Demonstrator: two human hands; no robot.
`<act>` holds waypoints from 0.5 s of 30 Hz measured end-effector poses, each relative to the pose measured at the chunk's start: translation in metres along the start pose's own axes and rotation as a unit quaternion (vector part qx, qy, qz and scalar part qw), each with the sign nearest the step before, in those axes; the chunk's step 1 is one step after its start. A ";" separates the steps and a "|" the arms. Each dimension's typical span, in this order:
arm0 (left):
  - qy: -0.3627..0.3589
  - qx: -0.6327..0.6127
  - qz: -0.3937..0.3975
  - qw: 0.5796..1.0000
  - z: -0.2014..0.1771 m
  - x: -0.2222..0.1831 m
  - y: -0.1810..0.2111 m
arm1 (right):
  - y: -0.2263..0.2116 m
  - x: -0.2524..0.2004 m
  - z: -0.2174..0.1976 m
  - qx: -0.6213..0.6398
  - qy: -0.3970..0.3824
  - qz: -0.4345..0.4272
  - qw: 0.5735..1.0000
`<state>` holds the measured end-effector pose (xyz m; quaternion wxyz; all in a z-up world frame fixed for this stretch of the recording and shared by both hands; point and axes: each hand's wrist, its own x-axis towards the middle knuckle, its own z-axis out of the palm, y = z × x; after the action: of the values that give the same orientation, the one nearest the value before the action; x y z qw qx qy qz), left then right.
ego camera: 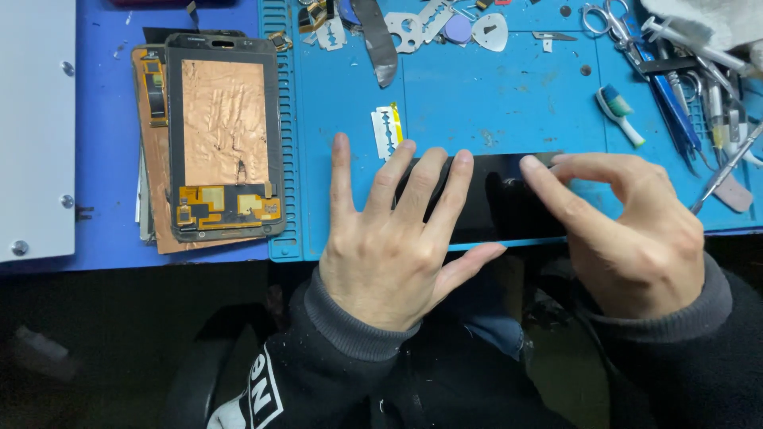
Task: The person works at a repair bench fitting a black display panel onto a phone body, pressing along the edges with their fingers and peeling off small adhesive residue from the screen edge. They lift and reposition the panel repeatedly, then continue pressing the screen down to seat it.
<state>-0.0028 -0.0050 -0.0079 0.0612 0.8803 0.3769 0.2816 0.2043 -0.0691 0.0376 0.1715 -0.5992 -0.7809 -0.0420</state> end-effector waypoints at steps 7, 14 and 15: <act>0.000 -0.013 -0.003 1.000 -0.003 0.002 0.001 | -0.005 0.003 0.003 -0.067 0.009 -0.062 0.996; -0.002 -0.023 -0.007 1.000 -0.004 0.002 0.000 | -0.007 0.006 0.006 -0.004 0.018 -0.015 1.000; -0.002 -0.023 -0.005 1.000 -0.004 0.002 0.000 | -0.005 0.004 0.006 -0.005 0.021 -0.013 1.000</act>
<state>-0.0039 -0.0040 -0.0032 0.0832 0.8775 0.3743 0.2881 0.1968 -0.0649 0.0340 0.1844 -0.5887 -0.7847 -0.0602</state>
